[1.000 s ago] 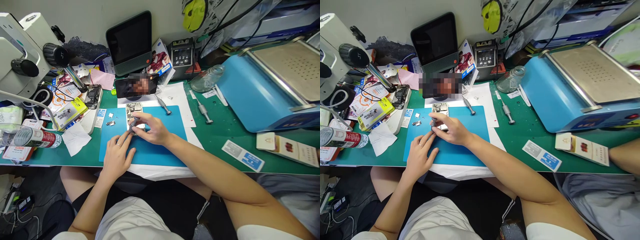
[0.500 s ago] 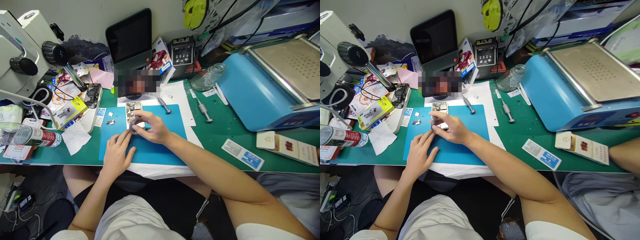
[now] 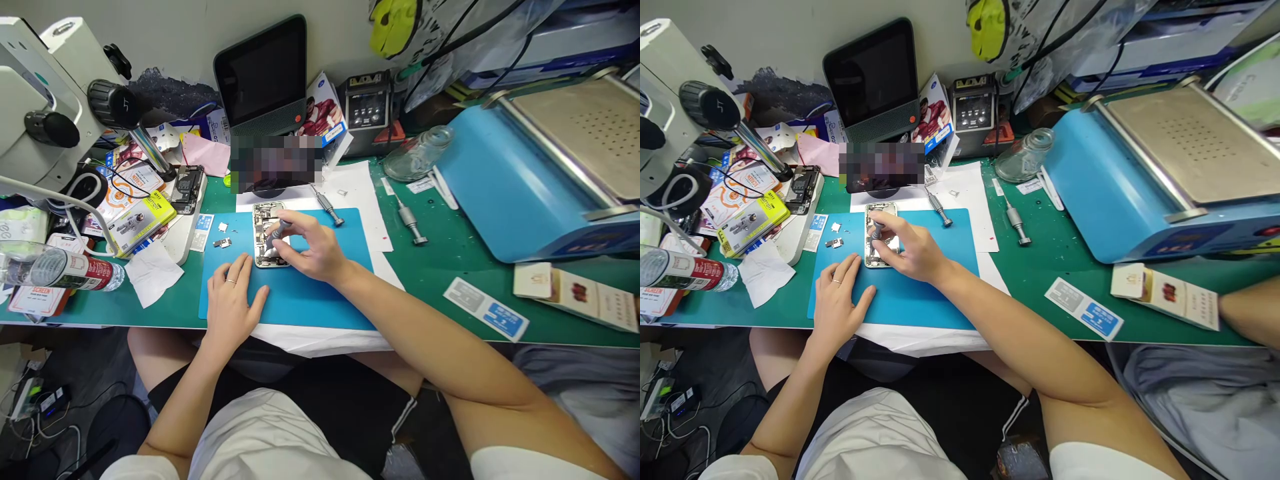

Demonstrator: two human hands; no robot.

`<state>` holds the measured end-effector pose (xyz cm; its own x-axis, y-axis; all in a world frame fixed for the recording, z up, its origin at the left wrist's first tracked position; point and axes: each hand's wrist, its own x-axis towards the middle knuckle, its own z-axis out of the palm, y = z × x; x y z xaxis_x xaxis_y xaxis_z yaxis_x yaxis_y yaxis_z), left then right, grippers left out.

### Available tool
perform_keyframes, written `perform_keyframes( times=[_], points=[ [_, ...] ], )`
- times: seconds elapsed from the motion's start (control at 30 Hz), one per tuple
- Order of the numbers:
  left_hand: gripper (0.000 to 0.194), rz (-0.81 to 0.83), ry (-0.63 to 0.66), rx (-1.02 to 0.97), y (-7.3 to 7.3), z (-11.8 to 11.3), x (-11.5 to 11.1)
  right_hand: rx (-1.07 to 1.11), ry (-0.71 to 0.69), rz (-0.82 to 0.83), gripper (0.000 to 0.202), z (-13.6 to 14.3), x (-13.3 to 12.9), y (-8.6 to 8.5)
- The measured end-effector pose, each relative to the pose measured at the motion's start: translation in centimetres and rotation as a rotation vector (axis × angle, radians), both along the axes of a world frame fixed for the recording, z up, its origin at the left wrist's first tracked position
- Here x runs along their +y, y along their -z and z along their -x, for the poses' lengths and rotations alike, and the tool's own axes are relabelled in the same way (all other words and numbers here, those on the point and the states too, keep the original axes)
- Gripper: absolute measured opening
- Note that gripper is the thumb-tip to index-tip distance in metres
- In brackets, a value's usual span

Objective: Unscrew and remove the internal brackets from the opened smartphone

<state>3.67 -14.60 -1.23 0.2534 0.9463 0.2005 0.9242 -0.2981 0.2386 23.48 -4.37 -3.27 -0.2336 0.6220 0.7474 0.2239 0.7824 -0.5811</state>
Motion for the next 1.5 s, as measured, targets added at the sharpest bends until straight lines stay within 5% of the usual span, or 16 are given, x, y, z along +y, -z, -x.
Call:
perform_keyframes(
  times=[1.5],
  points=[
    [0.056, 0.019, -0.035, 0.090, -0.03, -0.40, 0.18, -0.055, 0.073, -0.017, 0.051, -0.59, 0.15, -0.47]
  ],
)
